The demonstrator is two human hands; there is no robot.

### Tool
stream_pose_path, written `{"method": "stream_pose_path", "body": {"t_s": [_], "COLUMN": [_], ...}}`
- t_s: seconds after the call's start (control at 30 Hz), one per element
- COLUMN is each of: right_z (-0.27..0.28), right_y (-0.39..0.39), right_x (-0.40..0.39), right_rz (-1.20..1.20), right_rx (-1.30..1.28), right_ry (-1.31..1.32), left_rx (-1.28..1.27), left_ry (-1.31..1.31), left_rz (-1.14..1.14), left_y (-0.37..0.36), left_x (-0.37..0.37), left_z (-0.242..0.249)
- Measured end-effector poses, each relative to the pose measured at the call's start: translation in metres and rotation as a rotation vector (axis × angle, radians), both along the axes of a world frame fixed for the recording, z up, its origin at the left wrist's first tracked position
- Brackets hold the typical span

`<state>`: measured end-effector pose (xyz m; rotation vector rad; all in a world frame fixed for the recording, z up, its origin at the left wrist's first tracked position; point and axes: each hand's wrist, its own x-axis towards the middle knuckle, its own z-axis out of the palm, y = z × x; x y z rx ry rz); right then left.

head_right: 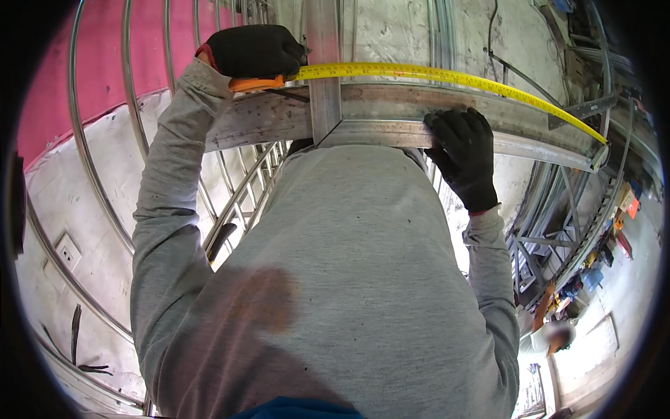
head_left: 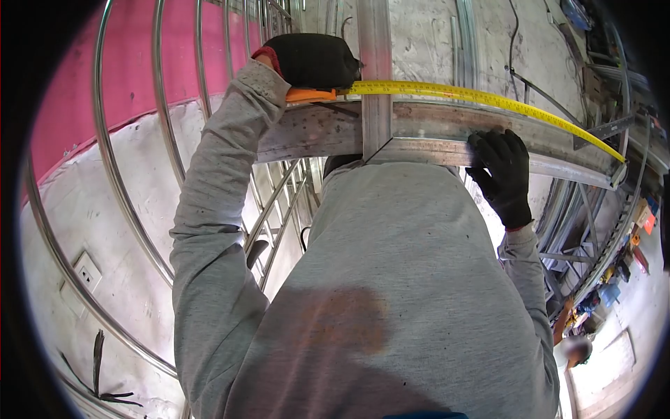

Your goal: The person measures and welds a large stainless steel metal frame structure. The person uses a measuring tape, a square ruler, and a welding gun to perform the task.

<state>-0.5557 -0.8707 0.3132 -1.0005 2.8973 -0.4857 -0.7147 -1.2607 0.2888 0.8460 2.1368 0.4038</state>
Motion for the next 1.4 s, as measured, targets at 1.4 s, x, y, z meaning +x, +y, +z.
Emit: {"method": "stream_pose_path", "body": {"t_s": [1.4], "right_z": [-0.002], "right_y": [0.002], "right_x": [0.000], "right_rz": [-0.013], "right_rx": [0.042], "right_ry": [-0.011], "left_rx": [-0.115], "left_ry": [-0.081], "left_rz": [0.003], "left_y": [0.006], "left_x": [-0.007], "left_z": [0.005]}}
